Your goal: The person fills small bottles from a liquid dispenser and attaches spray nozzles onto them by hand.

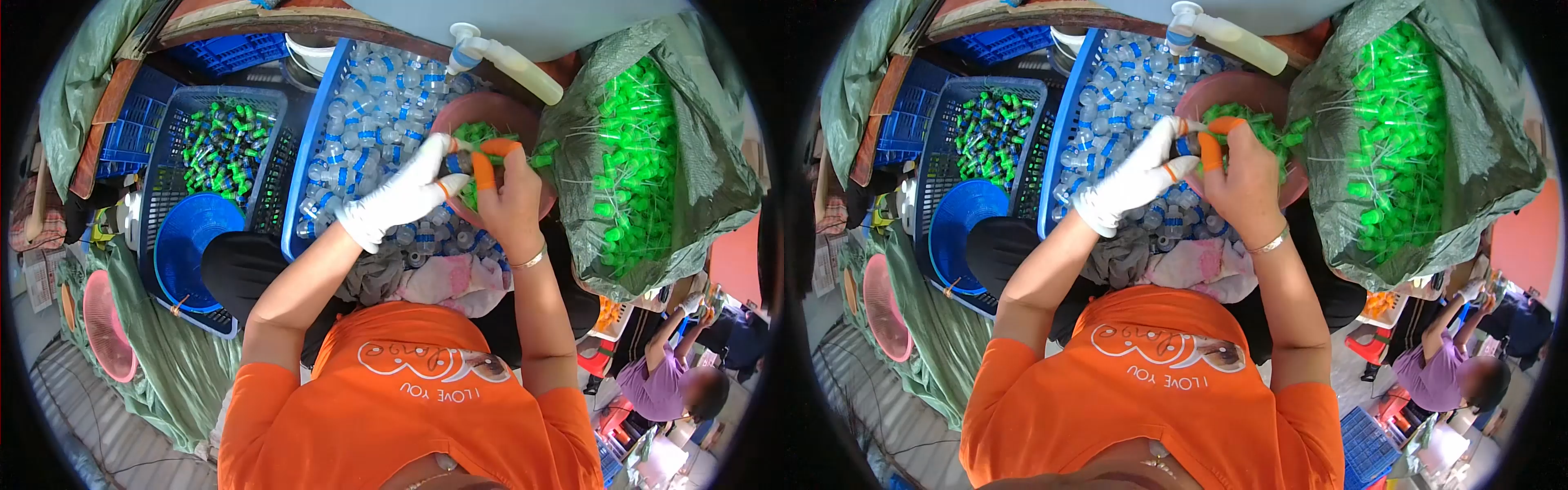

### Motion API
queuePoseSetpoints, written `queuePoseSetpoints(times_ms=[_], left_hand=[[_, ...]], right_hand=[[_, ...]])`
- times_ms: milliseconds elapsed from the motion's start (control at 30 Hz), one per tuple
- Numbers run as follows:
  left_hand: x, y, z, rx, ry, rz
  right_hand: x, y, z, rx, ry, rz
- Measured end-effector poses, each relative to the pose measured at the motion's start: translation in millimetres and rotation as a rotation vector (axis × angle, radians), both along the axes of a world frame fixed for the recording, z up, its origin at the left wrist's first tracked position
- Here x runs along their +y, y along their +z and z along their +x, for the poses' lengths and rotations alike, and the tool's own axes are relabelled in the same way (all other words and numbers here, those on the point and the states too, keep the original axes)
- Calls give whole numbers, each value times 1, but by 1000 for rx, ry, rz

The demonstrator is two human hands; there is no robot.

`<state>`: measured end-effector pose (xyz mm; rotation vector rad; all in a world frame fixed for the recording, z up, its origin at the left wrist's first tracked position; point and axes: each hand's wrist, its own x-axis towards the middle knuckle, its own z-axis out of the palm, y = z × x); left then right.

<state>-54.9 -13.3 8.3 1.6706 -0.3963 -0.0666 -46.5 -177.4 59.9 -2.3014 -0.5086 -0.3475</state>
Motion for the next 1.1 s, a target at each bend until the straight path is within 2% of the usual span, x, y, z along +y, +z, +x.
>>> queuePoseSetpoints(times_ms=[100, 167, 267, 333, 367, 433, 500, 567, 600, 633, 667, 733, 767, 833, 867, 900, 1000, 1033, 1067, 1100], left_hand=[[-12, 5, -12, -90, 87, 45], [-17, 5, -17, -134, 127, 65], [-19, 4, -18, -420, 174, 350], [-14, 3, -19, -365, 169, 317], [-10, 3, -18, -312, 161, 281], [-4, 5, -21, -257, 151, 245], [1, 9, -27, -416, 39, 358], [6, 8, -33, -496, -19, 406], [8, 6, -36, -297, -50, 303], [10, 4, -39, -98, -82, 200], [11, 2, -43, 102, -115, 98], [12, -2, -48, 108, -156, 44], [11, -2, -50, 110, -192, -11], [9, -2, -55, 109, -230, -69], [8, 1, -59, 51, -180, 12], [6, 4, -63, -8, -129, 93], [11, 6, -63, -69, -29, 206], [16, 6, -64, -65, 20, 238], [23, 6, -65, -60, 71, 272], [37, 4, -61, -130, 215, 414]], right_hand=[[2, -14, -5, 128, 13, 130], [-4, -28, -3, 283, -8, 328], [-7, -36, -5, 468, -30, 513], [-10, -38, -12, 690, -66, 688], [-14, -38, -14, 689, -69, 690], [-23, -36, -17, 683, 6, 495], [-28, -34, -26, 680, 34, 404], [-24, -8, -36, 388, 47, 62], [-24, -2, -37, 240, 56, -110], [-24, -1, -36, 243, 54, -112], [-25, -1, -34, 87, 165, -177], [-25, -2, -32, -226, 383, -300], [-26, -6, -36, -224, 379, -301], [-27, -20, -49, 91, 265, -179], [-26, -22, -53, 249, 203, -117], [-25, -20, -54, 250, 198, -121], [-14, -3, -48, 751, 150, -38], [-14, -3, -45, 753, 151, -36], [-14, -4, -40, 536, 165, -98], [-13, -5, -34, 318, 177, -156]])
